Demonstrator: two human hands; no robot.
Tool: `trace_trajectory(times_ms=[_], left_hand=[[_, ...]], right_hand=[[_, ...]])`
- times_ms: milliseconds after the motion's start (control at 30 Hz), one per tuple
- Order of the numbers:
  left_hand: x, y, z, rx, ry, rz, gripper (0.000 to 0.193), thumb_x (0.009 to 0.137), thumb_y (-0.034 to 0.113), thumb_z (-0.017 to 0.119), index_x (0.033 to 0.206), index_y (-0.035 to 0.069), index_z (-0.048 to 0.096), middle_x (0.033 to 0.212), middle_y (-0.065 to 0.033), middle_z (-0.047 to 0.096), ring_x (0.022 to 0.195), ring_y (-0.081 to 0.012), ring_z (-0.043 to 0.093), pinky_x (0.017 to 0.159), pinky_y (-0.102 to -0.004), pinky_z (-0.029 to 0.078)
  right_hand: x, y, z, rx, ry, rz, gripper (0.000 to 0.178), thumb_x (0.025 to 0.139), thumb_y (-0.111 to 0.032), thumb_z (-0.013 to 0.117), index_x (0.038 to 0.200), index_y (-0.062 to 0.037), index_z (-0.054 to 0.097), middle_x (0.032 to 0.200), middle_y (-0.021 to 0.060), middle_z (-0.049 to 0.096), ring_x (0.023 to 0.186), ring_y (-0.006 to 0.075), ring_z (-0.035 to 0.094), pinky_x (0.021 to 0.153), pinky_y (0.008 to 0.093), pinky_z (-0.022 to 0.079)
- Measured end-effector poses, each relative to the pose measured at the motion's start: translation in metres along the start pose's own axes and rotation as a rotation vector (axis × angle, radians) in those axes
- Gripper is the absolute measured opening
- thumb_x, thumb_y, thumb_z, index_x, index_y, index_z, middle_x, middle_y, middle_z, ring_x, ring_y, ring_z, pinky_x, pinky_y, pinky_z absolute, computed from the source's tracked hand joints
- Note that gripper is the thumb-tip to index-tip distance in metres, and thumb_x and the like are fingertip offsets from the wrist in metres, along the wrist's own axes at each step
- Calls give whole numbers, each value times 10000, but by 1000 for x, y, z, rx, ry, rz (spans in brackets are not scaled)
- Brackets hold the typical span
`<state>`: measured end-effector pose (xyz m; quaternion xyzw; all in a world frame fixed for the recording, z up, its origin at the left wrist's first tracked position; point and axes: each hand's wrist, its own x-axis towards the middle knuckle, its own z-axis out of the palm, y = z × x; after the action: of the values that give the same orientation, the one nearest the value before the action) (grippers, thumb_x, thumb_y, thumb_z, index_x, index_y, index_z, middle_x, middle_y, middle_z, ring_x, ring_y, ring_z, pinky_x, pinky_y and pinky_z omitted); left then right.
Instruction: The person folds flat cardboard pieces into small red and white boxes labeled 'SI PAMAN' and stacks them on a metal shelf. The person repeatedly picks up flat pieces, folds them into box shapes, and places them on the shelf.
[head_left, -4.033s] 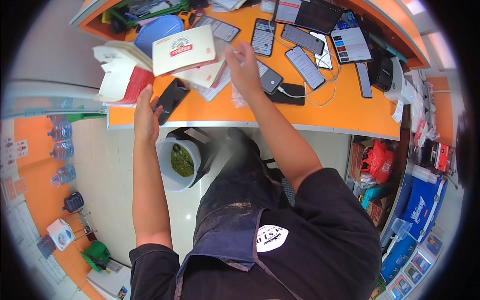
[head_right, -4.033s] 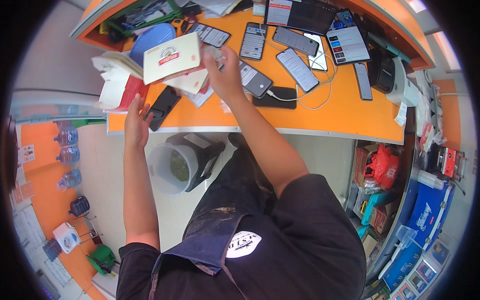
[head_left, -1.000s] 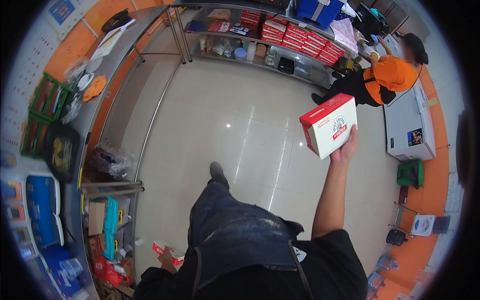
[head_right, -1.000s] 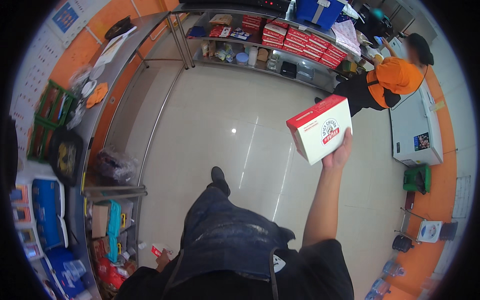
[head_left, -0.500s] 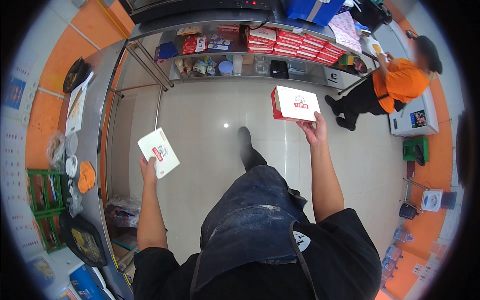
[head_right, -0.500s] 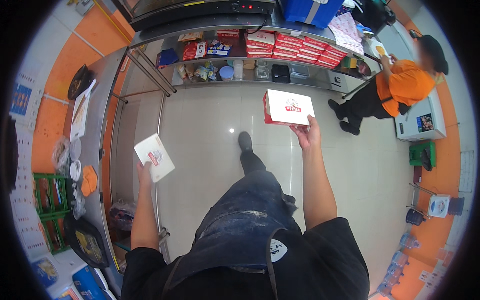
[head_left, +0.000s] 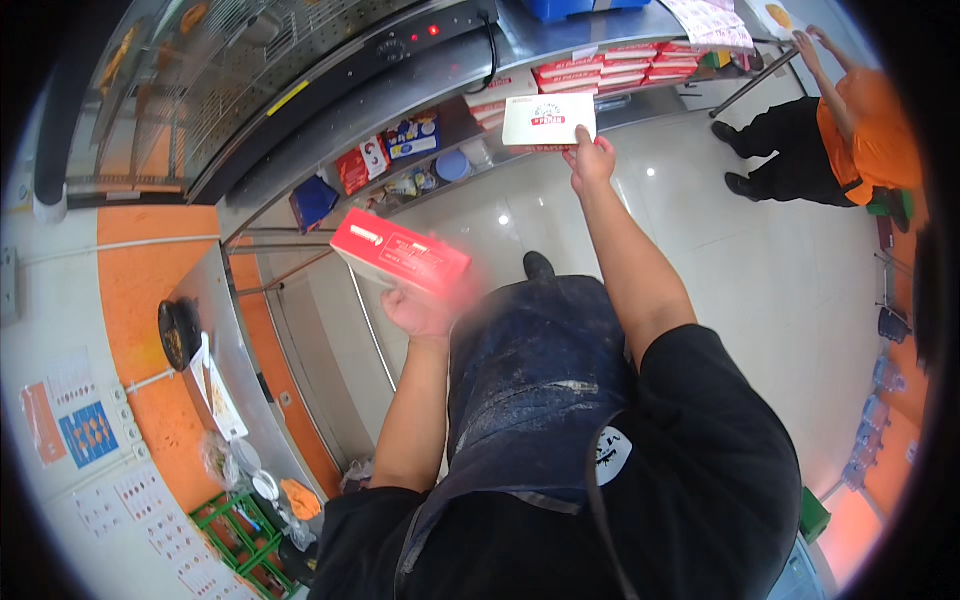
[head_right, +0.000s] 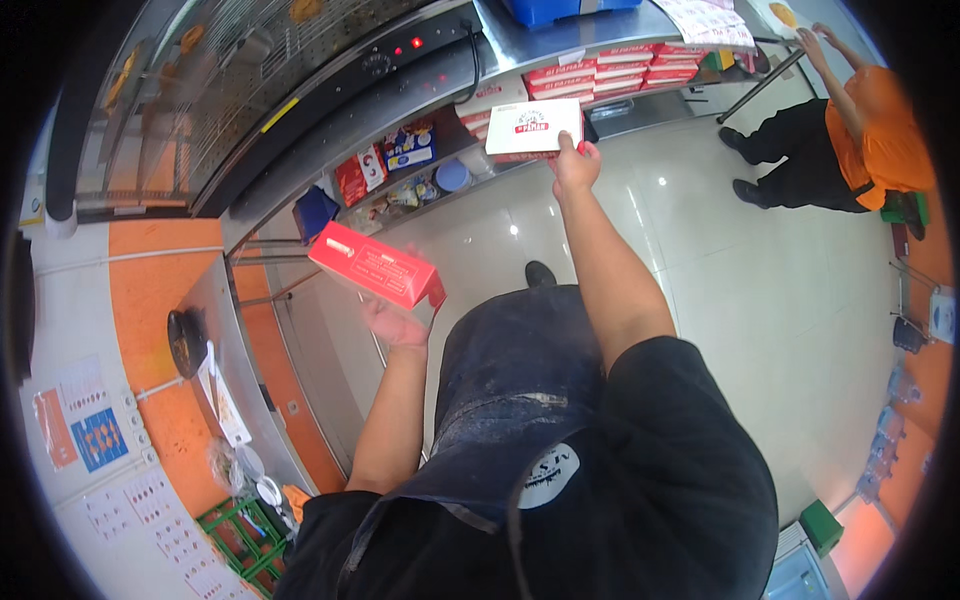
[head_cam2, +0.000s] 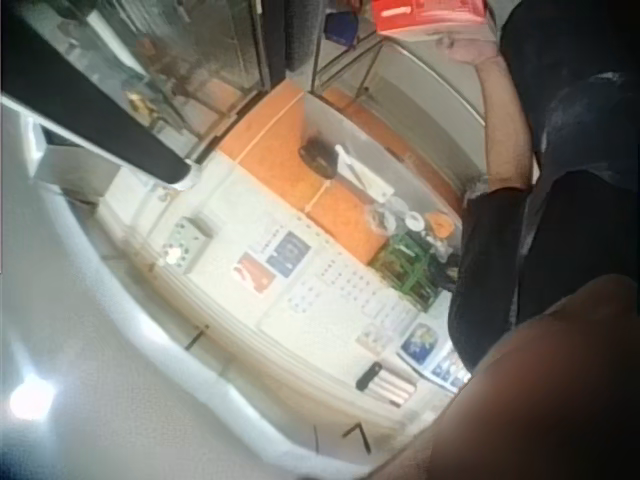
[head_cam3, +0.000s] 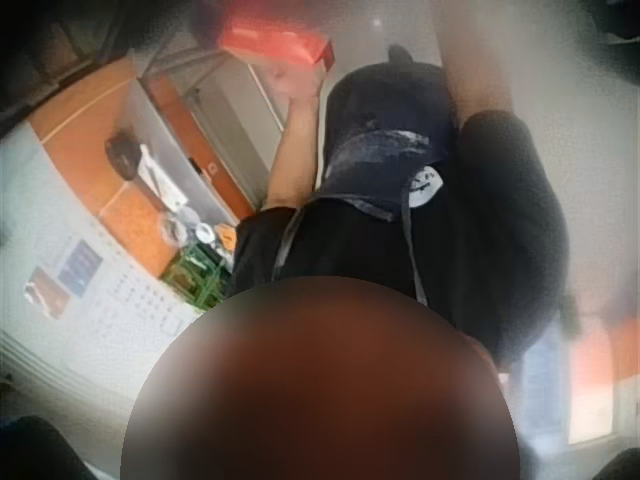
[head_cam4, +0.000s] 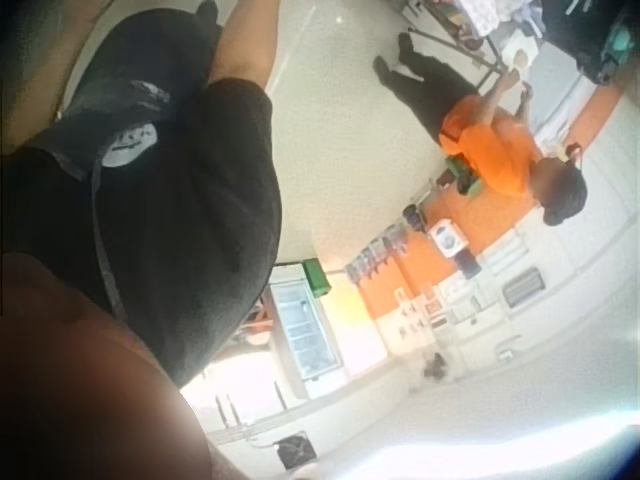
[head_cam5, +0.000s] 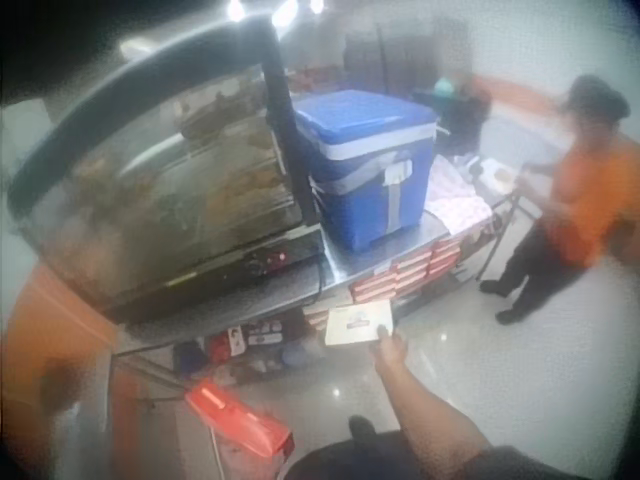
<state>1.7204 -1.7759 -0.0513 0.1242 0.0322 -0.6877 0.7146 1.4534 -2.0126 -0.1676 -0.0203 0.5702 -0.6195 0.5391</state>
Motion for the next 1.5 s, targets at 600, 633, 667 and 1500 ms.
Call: trace_trajectory(times_ms=[600,633,667,1500], left_hand=[[69,88,-8,83,146,-315,873,664,207,582,1531,155,487,1593,-217,398,1474,-413,363,1216,-646,258],[64,91,-8,121,188,-304,872,664,209,583,1529,153,490,1590,-215,403,1475,-413,363,1217,-647,253],[60,95,-7,158,227,-288,870,664,212,583,1527,151,493,1588,-214,407,1476,-412,362,1219,-647,249],[13,82,10,289,271,-157,719,728,138,640,1443,101,566,1521,-225,472,1419,-416,426,1186,-658,305]], right_hand=[[80,46,93,14,-67,49,628,910,-240,801,1334,43,434,1197,148,592,1039,238,633,902,417,606],[83,46,94,18,-90,48,635,906,-237,802,1337,45,432,1210,166,586,1049,254,644,897,418,613],[87,46,97,21,-117,46,641,902,-235,803,1340,48,430,1223,184,580,1059,269,656,892,418,620],[126,88,121,-209,-93,55,736,842,-247,847,1370,68,442,1199,177,612,973,242,698,792,344,642]])
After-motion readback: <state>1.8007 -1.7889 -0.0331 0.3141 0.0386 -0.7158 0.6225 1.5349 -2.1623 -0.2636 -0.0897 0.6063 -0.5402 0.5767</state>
